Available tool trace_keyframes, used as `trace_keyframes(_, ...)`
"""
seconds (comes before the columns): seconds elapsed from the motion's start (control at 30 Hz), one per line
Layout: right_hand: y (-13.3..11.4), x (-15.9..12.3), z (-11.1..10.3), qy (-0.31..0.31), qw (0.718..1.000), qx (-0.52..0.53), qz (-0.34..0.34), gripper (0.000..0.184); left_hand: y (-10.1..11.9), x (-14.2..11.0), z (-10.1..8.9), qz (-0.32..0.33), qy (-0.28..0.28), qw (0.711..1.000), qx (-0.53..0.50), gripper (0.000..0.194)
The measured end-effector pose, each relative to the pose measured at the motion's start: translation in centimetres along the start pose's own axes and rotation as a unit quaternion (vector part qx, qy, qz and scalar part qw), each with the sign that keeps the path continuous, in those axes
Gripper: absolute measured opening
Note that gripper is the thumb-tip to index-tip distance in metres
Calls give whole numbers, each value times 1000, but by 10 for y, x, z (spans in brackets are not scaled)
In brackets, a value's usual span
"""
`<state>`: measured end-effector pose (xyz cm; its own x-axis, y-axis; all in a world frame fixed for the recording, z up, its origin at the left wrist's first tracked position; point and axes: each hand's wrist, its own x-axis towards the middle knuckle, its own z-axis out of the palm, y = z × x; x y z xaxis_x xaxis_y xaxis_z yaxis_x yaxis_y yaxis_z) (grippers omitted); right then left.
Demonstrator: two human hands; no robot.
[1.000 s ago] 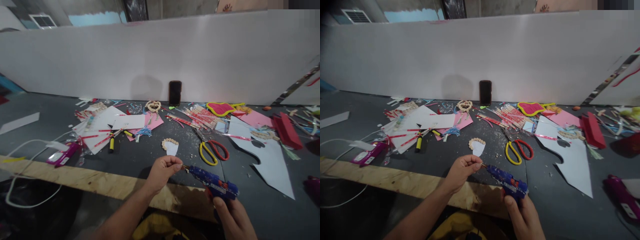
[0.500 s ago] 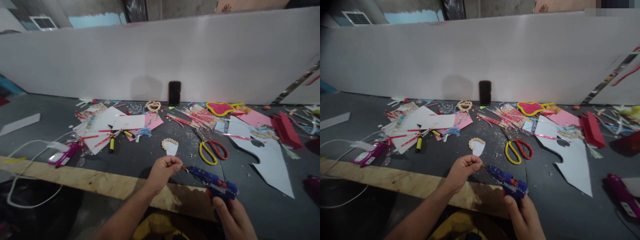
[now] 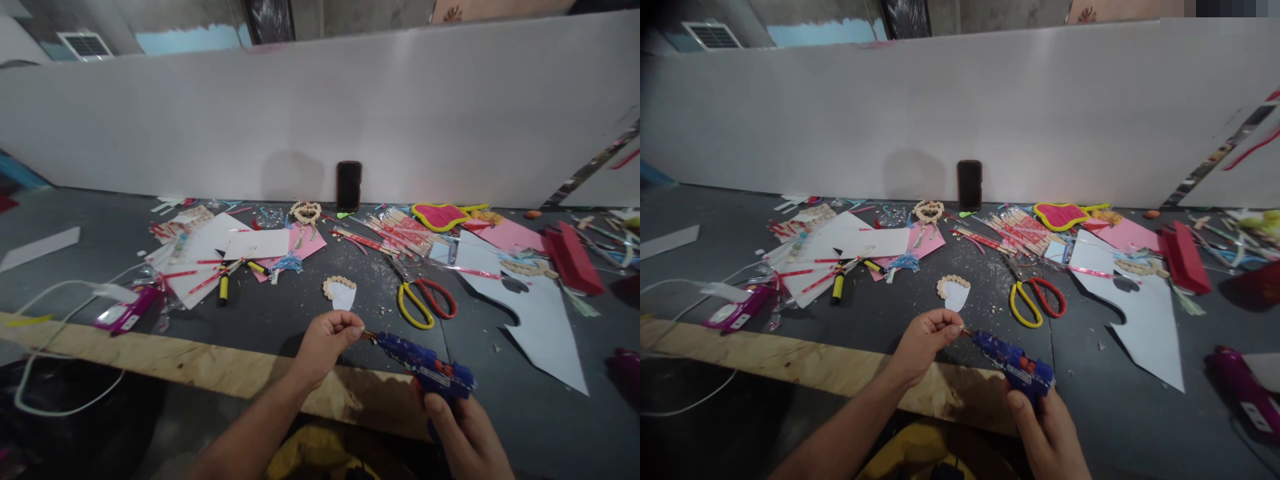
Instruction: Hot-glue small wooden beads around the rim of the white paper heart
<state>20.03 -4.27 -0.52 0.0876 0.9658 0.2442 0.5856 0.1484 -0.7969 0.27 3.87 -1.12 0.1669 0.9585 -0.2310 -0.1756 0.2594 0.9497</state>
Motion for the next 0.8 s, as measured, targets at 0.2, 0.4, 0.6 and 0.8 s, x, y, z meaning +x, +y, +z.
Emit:
trace_keyframes(0.2, -6, 2, -1, -8, 1000, 5, -5, 35, 0, 0, 1, 6, -3, 1000, 1, 20)
trace_keyframes(0.4, 19, 3, -12, -48, 997, -61, -1, 30, -4, 2, -2, 4, 17, 1000, 3, 23)
trace_keyframes(0.6, 58, 24, -20, 5, 933, -355, -56, 49, -16, -1, -8, 8, 24, 999, 31, 16)
trace_keyframes(0.8, 64, 26, -20, 2, 911, -405, -76, 48, -23, -7, -13, 8, 23, 996, 85, 12)
